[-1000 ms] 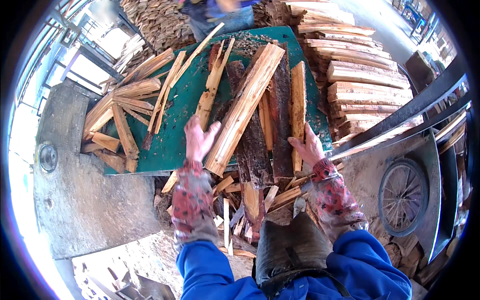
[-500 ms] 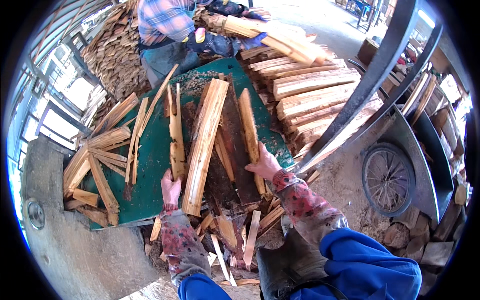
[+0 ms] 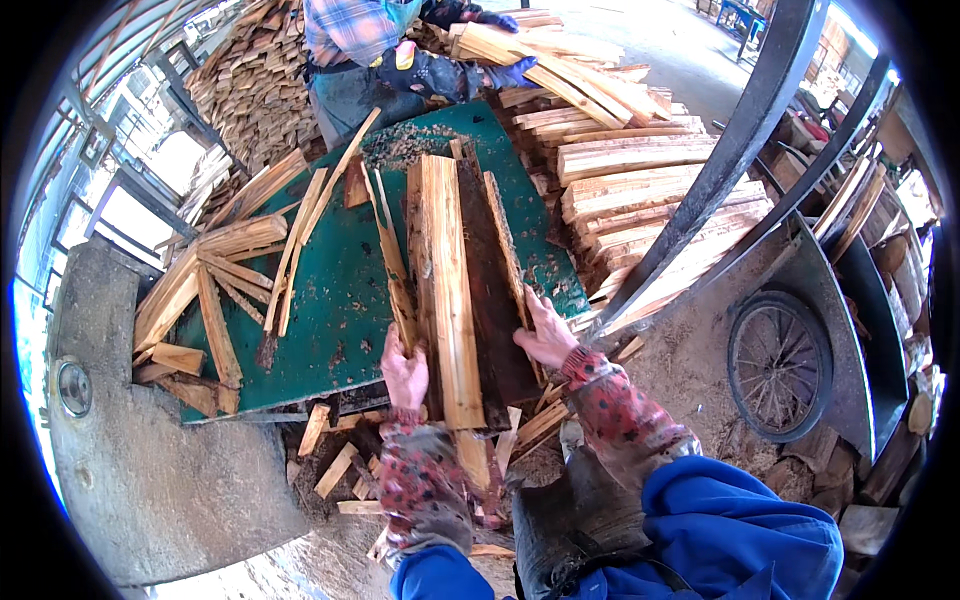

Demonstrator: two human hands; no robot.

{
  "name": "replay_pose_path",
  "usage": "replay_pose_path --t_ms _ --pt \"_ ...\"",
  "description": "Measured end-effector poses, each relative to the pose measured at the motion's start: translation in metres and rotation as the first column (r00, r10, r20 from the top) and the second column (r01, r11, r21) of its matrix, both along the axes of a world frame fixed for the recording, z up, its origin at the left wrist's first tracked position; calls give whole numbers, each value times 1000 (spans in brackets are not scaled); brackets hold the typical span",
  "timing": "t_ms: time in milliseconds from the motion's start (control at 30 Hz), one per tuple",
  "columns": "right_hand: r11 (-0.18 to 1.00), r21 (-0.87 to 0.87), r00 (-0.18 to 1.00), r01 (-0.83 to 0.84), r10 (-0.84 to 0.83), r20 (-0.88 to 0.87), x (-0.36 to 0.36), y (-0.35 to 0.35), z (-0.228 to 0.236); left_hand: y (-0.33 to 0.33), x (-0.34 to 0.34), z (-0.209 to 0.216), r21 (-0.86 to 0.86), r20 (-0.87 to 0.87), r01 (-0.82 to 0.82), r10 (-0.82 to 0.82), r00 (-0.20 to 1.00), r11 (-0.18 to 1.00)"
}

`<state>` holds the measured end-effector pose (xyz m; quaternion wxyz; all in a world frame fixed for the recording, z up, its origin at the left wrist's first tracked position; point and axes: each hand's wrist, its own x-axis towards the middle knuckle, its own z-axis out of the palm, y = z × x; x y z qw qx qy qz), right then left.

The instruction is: The person repeatedly picks up split firewood pieces from a pile on the floor and places them into a wheelbarrow. They also move wood from a green table into the wheelbarrow. The person handles the wood by hand without using tools.

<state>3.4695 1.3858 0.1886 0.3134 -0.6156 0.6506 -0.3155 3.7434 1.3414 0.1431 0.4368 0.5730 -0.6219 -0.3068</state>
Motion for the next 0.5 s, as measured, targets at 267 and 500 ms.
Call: replay_pose_path --t_ms 267,500 --pt "985 74 746 156 -166 645 -14 53 -49 76 -24 10 332 -596 -99 290 749 938" --pt "938 269 544 217 -345 765 -5 36 -50 63 -44 16 470 -548 -206 467 694 858"
